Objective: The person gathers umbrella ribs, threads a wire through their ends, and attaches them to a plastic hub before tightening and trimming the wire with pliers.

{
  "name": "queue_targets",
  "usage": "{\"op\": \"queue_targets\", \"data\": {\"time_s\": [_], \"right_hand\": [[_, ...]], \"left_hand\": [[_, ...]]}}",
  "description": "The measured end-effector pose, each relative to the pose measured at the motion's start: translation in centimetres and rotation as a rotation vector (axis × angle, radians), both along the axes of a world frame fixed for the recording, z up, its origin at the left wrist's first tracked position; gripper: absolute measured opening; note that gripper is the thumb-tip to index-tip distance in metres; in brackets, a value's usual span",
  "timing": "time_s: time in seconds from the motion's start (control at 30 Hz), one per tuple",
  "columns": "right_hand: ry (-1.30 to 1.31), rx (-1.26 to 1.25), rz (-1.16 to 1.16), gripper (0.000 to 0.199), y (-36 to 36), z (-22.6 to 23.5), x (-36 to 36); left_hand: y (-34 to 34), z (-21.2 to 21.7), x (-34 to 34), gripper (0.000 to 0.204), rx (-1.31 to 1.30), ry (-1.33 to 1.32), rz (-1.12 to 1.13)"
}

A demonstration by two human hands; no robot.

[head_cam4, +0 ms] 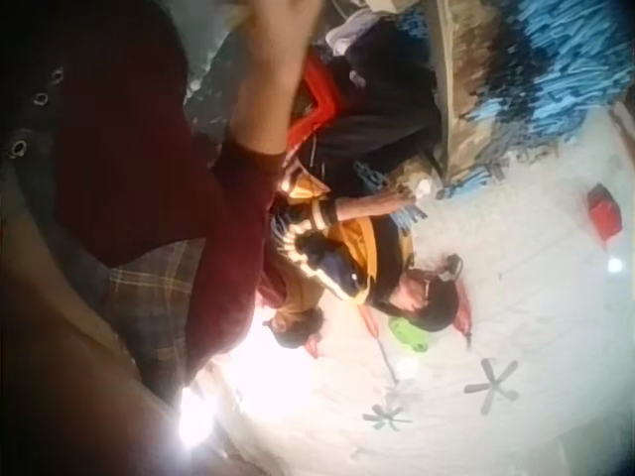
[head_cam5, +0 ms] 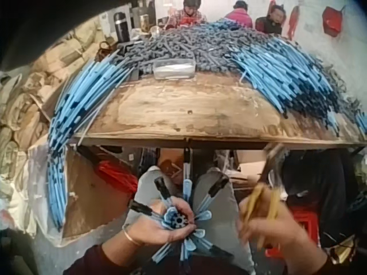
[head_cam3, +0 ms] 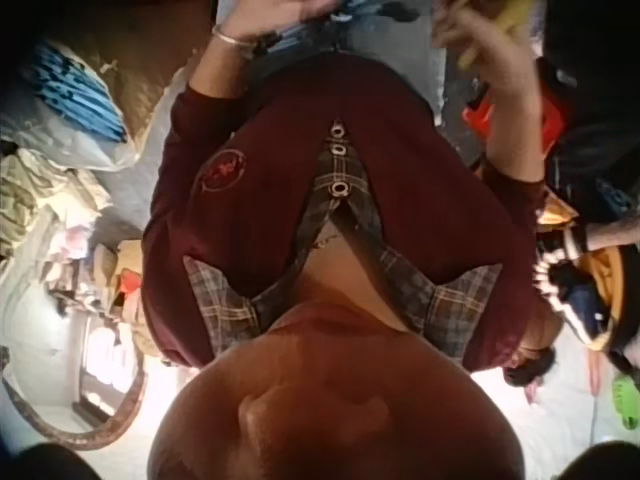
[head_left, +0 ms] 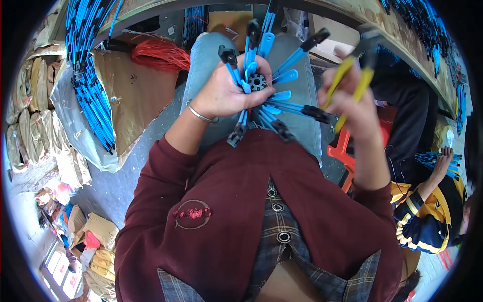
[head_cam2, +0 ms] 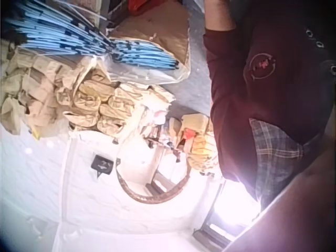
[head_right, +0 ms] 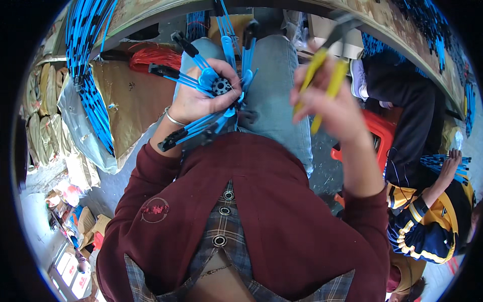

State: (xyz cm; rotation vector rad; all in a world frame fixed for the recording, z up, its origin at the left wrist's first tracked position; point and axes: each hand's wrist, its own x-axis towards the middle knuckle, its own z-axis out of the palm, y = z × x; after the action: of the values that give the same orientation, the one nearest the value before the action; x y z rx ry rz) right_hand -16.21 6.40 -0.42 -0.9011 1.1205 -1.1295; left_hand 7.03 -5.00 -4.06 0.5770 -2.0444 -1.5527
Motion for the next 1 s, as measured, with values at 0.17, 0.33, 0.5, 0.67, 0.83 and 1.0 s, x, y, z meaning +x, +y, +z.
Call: {"op": "queue_targets", "data": {"time_s": [0.17,0.33,0.5,0.67,0.83,1.0], "right_hand": [[0.919,-0.387,-0.303,0.061,4.2,-6.0,1.5],[1.632,-0.968,-0.376,0.055,1.7,-5.3,-0.3],[1.750,-1.144,-0.291,0.034,1.1,-3.1,-0.3],[1.767,-1.082,-0.284,0.039,1.1,-2.1,0.8],[1.625,-0.731,-0.331,0.050,2.2,-4.5,4.2],[1.493,-0.617,-0.172,0.058,2.1,-2.0,3.0]], "left_hand": [[-0.2,0.6,-1.4,0.028,-0.045,0.076,-0.007],[0.0,1.0,-1.4,0.033,-0.097,0.050,-0.018],[0.4,1.2,-1.5,0.034,-0.058,0.081,0.010],[0.6,1.4,-1.6,0.036,-0.121,0.038,0.039],[0.9,0.6,-1.8,0.038,0.032,0.085,0.167],[0.3,0.3,-1.1,0.039,0.097,0.074,0.125]]}}
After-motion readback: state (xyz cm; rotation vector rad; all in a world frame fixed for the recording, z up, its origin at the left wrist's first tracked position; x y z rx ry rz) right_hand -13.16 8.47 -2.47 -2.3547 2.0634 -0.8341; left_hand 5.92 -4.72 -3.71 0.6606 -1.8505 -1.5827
